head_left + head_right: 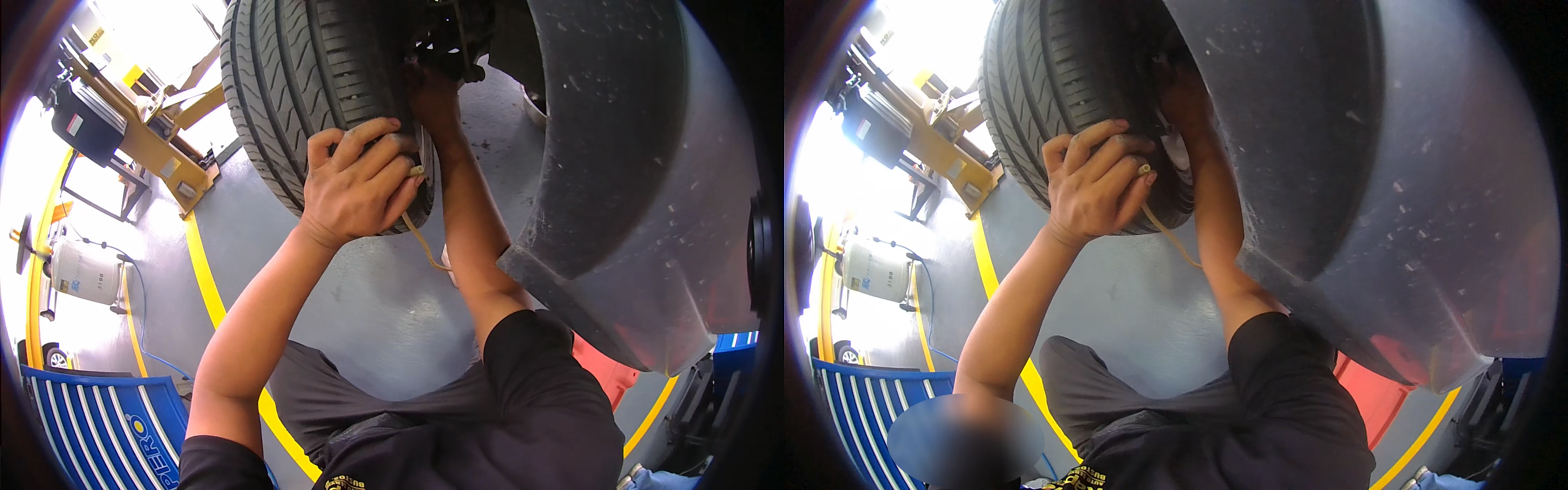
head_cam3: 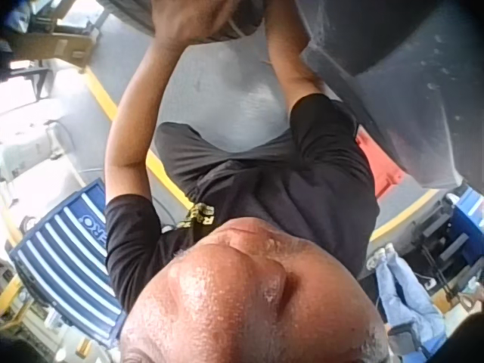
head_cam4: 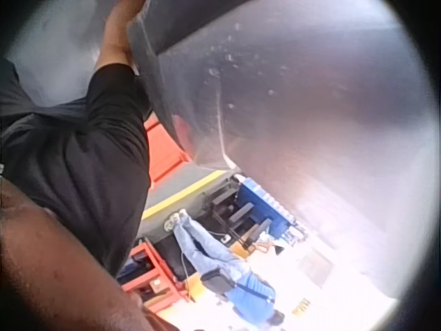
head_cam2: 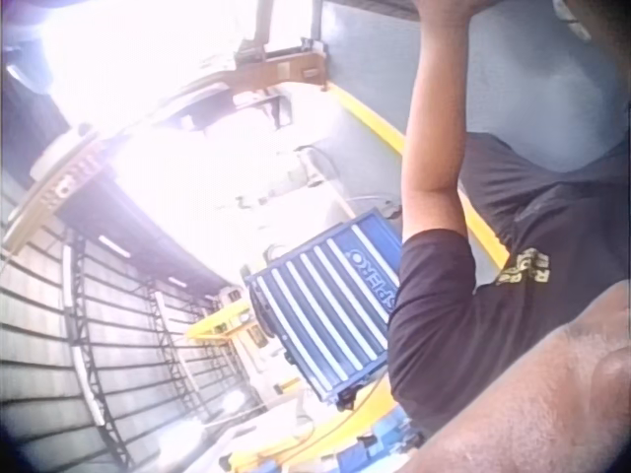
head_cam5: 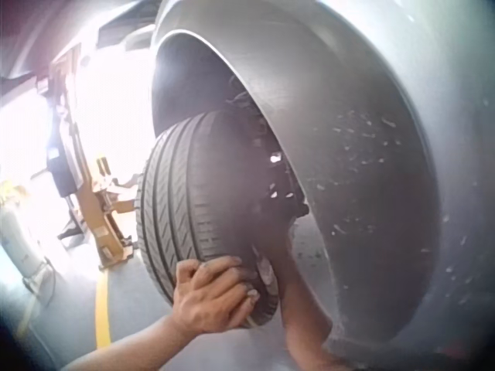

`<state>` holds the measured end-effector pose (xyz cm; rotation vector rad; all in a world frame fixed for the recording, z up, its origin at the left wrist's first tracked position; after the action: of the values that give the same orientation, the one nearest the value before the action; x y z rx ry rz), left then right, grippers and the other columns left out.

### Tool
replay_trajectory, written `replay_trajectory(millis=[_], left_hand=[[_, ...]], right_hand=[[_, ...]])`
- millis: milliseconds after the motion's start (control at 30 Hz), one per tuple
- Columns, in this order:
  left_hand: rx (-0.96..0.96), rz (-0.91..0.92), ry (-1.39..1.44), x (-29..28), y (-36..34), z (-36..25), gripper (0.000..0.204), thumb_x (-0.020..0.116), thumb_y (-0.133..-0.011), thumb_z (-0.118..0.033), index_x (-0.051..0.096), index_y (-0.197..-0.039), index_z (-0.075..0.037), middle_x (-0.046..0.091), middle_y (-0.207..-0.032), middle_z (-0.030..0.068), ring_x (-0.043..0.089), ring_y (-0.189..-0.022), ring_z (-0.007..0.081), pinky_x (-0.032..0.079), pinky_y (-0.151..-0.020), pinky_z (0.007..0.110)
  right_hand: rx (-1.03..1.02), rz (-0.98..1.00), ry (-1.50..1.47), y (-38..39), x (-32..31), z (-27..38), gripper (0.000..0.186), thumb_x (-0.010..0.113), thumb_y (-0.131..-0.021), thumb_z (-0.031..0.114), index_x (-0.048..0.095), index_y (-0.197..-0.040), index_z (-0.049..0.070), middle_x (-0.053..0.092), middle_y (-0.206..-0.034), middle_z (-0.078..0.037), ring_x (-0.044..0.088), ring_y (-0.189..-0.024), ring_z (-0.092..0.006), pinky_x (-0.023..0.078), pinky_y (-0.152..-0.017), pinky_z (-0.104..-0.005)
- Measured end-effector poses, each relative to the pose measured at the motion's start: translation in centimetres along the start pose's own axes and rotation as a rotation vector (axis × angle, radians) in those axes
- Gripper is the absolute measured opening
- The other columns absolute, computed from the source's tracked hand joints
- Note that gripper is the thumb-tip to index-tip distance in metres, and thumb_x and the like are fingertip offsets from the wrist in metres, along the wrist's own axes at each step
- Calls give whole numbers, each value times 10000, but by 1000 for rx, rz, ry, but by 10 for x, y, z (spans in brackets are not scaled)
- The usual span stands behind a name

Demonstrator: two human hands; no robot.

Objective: The person uses a clear tube and a small bottle to bleed the brake line of a vehicle on a lift, then carries a red creeper over to a workbench.

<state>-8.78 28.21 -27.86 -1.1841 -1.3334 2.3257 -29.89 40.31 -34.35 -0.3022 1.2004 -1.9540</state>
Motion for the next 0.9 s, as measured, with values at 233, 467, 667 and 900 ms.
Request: replay_trajectory(millis=[233,467,667,900], left_hand=[[-14,35,-20,0,5,5,97,703,-768,-212,625,-731,-167,676,-963,-63,571,-1100,144,280,-899,346],[-4,34,-15,0,2,2,88,698,-775,-216,631,-742,-170,679,-968,-65,578,-1093,142,286,-891,344],[-11,24,-3,0,0,1,94,699,-772,-211,629,-730,-164,682,-966,-64,578,-1096,144,289,-891,341],[-26,42,-12,-1,4,5,96,705,-764,-207,631,-730,-157,683,-969,-57,573,-1100,149,288,-888,343]], right_hand=[[27,144,118,1,17,7,404,459,-962,330,631,-1097,-9,641,-1077,-250,622,-988,-412,492,-864,-489],[-97,213,393,6,39,-20,120,554,-839,105,626,-910,40,636,-843,-182,634,-781,-376,506,-687,-479],[-232,132,325,13,44,-36,166,539,-804,67,626,-945,64,613,-793,-190,623,-741,-379,502,-660,-480],[351,245,-85,14,45,-52,261,509,-943,175,607,-1125,15,651,-980,-226,616,-900,-431,475,-787,-493]])
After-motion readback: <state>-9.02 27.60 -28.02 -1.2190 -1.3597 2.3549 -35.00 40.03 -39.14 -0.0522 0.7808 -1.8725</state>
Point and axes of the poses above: each hand's wrist, its own y-axis away from the middle knuckle, its own x-axis out of the palm, z = x × y, the point moved 10 cm from there along -y, towards the middle knuckle
